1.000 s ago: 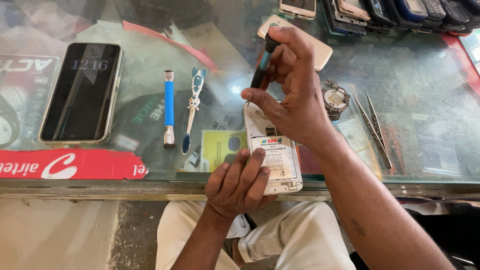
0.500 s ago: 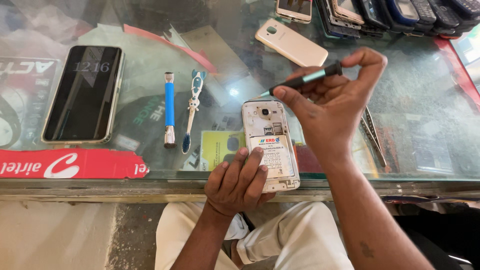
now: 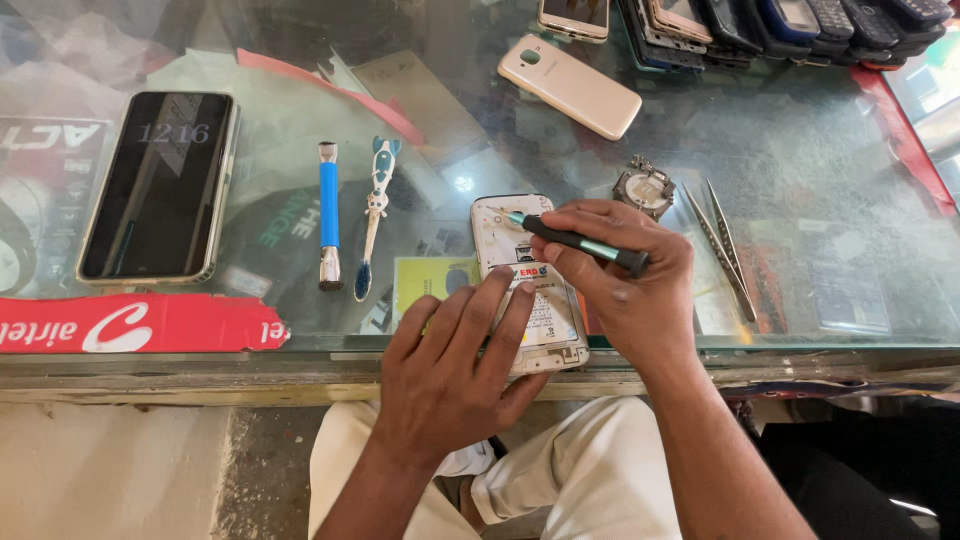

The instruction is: The person works on a smartphone with its back cover removed, using a screwdriver to unscrew components from the rear of the device and tweezers to handle small parts. They reposition the phone repeatedly while unscrewing, then pry the internal frame open and continue working inside the opened phone.

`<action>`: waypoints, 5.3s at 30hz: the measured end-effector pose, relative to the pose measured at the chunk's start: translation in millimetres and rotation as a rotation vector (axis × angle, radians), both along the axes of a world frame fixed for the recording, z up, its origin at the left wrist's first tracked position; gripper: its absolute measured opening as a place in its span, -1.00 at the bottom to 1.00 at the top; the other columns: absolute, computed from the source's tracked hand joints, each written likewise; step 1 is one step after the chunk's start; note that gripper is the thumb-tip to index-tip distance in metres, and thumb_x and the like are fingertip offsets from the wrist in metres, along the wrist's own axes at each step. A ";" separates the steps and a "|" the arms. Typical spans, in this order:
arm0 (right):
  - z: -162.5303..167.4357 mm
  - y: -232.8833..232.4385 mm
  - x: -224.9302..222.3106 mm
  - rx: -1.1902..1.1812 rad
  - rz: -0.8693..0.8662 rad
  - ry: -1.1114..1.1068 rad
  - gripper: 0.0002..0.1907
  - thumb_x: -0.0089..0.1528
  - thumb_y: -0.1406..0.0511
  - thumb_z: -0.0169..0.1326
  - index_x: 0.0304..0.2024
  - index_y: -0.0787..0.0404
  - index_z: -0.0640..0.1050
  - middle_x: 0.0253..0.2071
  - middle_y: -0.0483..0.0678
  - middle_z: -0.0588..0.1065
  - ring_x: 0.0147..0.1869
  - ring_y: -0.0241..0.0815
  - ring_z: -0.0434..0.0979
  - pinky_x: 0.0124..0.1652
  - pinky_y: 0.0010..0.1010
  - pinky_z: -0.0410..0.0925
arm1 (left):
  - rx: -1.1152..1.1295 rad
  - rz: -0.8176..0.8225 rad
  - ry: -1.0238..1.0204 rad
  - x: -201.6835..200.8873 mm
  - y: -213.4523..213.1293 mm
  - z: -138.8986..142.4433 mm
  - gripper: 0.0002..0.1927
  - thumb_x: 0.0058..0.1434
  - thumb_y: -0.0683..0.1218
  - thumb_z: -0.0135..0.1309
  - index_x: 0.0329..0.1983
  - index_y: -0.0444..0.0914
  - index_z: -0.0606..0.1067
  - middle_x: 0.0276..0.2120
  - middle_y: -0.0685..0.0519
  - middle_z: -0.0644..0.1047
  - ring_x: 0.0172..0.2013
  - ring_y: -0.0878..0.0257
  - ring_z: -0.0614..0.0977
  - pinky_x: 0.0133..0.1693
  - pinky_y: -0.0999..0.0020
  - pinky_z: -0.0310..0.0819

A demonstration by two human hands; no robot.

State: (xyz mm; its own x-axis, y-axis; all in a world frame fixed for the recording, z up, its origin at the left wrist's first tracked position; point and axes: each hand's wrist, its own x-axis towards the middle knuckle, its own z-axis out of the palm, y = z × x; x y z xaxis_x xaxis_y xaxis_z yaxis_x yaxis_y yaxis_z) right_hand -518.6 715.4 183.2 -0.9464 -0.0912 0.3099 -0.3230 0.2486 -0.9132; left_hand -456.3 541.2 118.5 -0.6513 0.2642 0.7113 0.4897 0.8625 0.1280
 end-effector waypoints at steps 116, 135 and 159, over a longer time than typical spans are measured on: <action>-20.8 -4.5 7.7 0.488 -0.076 0.454 -0.73 0.20 0.44 0.30 -0.03 0.18 0.67 0.01 -0.01 0.64 -0.03 -0.19 0.72 -0.07 -0.44 0.56 | 0.373 -0.060 -0.396 -94.7 -9.6 29.6 -0.92 0.21 -0.17 0.16 -0.24 -0.26 0.57 -0.36 0.00 0.54 -0.18 0.02 0.54 -0.10 0.08 0.41; -20.2 -4.6 9.5 0.480 -0.056 0.477 -0.73 0.18 0.46 0.28 -0.06 0.19 0.67 0.02 -0.01 0.63 0.02 -0.16 0.72 -0.03 -0.42 0.56 | 0.385 -0.059 -0.407 -93.3 -9.1 29.5 -0.91 0.21 -0.18 0.15 -0.22 -0.26 0.53 -0.33 -0.02 0.54 -0.17 -0.01 0.53 -0.09 0.04 0.39; -23.3 -5.5 6.6 0.468 -0.047 0.472 -0.72 0.18 0.48 0.26 -0.04 0.21 0.66 0.05 0.01 0.62 0.04 -0.14 0.71 0.00 -0.40 0.56 | 0.335 -0.039 -0.418 -94.9 -7.5 30.2 -0.87 0.26 -0.12 0.14 -0.16 -0.25 0.55 -0.31 -0.01 0.56 -0.15 -0.01 0.53 -0.07 0.04 0.39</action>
